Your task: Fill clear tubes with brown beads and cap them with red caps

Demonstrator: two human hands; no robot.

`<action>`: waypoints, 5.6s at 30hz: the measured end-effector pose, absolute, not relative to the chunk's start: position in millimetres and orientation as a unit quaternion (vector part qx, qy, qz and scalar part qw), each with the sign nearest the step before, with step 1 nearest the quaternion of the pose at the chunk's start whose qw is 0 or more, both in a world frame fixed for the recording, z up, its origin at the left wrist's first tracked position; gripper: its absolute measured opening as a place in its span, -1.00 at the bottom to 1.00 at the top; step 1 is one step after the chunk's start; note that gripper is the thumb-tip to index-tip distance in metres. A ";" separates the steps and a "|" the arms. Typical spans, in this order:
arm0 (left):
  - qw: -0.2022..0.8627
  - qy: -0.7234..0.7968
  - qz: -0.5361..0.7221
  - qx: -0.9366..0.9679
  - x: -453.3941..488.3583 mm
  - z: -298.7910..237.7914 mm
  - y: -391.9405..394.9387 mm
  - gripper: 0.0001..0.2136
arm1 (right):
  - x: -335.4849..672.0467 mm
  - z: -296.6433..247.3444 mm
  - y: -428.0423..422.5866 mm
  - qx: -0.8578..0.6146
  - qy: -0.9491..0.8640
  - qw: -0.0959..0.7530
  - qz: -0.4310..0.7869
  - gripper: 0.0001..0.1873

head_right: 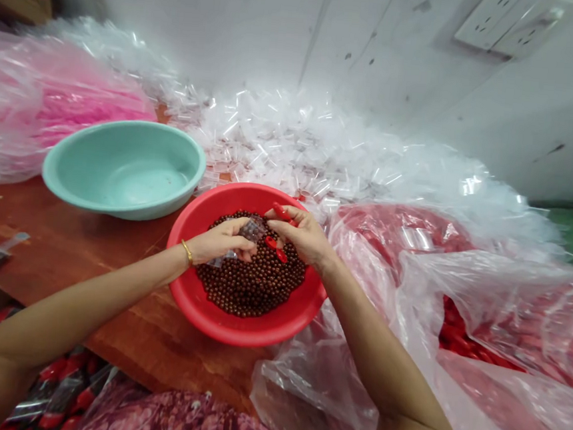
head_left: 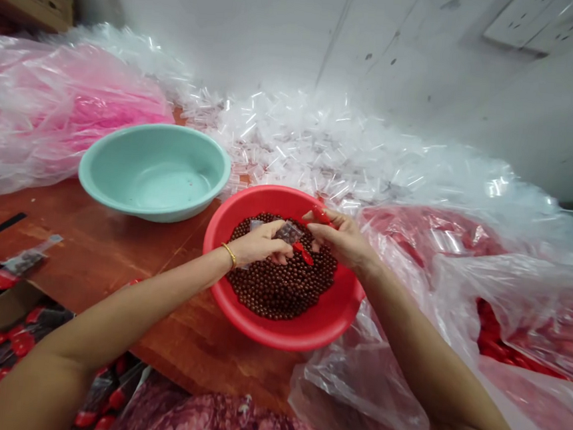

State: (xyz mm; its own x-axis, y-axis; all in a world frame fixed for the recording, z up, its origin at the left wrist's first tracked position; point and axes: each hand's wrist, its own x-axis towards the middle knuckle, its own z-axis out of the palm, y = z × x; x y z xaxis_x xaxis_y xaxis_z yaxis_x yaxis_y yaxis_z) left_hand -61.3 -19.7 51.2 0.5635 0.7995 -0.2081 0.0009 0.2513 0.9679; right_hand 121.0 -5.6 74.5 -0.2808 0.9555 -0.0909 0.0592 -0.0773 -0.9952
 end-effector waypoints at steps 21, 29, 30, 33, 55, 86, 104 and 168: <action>0.689 0.367 0.222 0.585 -60.6 56.4 -23.3 -0.83 | 117.2 70.6 -18.0 -0.390 -0.693 0.276 0.540 -0.72; 0.733 0.295 0.292 0.539 -66.3 53.9 -20.6 -0.78 | 125.9 67.1 -27.7 -0.440 -0.604 0.337 0.572 -0.59; 0.740 0.279 0.309 0.528 -66.8 53.5 -19.8 -0.75 | 127.6 68.3 -29.1 -0.461 -0.594 0.340 0.564 -0.55; 0.752 0.248 0.333 0.513 -66.7 52.4 -18.4 -0.72 | 129.1 71.8 -33.0 -0.520 -0.570 0.331 0.543 -0.44; 0.723 0.346 0.302 0.516 -65.5 63.3 -21.9 -0.89 | 123.5 72.6 -36.2 -0.512 -0.491 0.478 0.519 -0.63; 0.723 0.296 0.326 0.532 -64.9 49.5 -16.5 -0.79 | 126.4 50.0 -39.3 -0.508 -0.427 0.430 0.612 -0.59; 0.769 0.303 0.269 0.494 -68.3 56.9 -17.6 -0.89 | 115.0 61.1 -43.3 -0.508 -0.549 0.436 0.501 -0.64; 0.563 0.353 0.251 0.704 -57.7 49.4 -22.4 -0.88 | 115.5 56.8 -59.1 -0.524 -0.748 0.360 0.191 -0.55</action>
